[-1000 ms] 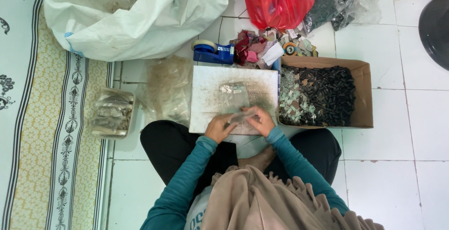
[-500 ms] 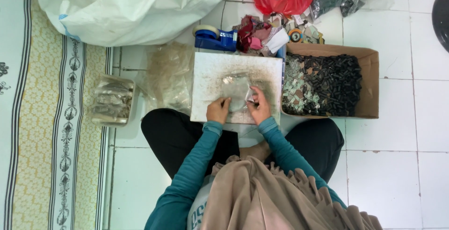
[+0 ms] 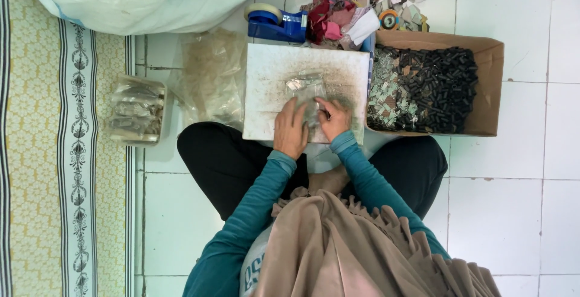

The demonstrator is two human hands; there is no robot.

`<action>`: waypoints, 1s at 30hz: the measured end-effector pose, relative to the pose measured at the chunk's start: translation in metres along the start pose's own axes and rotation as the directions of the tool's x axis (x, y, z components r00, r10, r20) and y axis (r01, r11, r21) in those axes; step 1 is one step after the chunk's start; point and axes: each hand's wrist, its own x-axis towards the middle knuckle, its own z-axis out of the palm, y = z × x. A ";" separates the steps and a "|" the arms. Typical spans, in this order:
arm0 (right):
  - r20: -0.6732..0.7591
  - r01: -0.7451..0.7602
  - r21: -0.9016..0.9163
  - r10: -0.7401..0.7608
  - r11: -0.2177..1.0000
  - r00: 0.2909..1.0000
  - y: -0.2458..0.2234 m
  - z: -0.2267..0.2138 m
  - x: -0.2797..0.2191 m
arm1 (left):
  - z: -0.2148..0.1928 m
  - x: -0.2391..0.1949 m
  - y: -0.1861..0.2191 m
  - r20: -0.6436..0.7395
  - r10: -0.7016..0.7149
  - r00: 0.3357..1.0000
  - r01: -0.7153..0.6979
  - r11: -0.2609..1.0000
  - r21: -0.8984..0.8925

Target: The person sits on the floor and picks small green and black plastic parts from a cardboard box, placing them into a clear plastic bag. After filling the bag, they fold the top and set it aside. The person then wipes the white board with a red cloth and resumes picking parts from the box.

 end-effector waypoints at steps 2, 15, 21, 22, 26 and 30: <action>-0.010 0.019 -0.004 -0.019 1.000 1.000 0.006 0.005 -0.003 | 0.004 0.000 -0.003 0.074 0.102 0.992 -0.109 0.990 0.090; -0.061 0.263 -0.442 -0.322 0.857 0.945 -0.015 -0.012 -0.003 | 0.006 0.002 -0.034 0.408 0.221 0.886 -0.364 0.877 0.315; 0.078 0.500 -0.357 -0.509 0.789 0.857 -0.027 -0.033 0.006 | 0.010 0.000 -0.040 0.357 0.272 0.894 -0.393 0.857 0.332; 0.089 0.497 -0.351 -0.501 0.794 0.861 -0.029 -0.036 0.006 | 0.009 0.000 -0.038 0.366 0.262 0.893 -0.387 0.862 0.326; 0.097 0.460 -0.403 -0.463 0.791 0.881 -0.038 -0.042 0.010 | 0.010 0.001 -0.037 0.315 0.223 0.922 -0.335 0.869 0.365; 0.120 0.432 -0.426 -0.424 0.795 0.898 -0.041 -0.042 0.012 | 0.013 0.002 -0.035 0.259 0.154 0.953 -0.258 0.863 0.435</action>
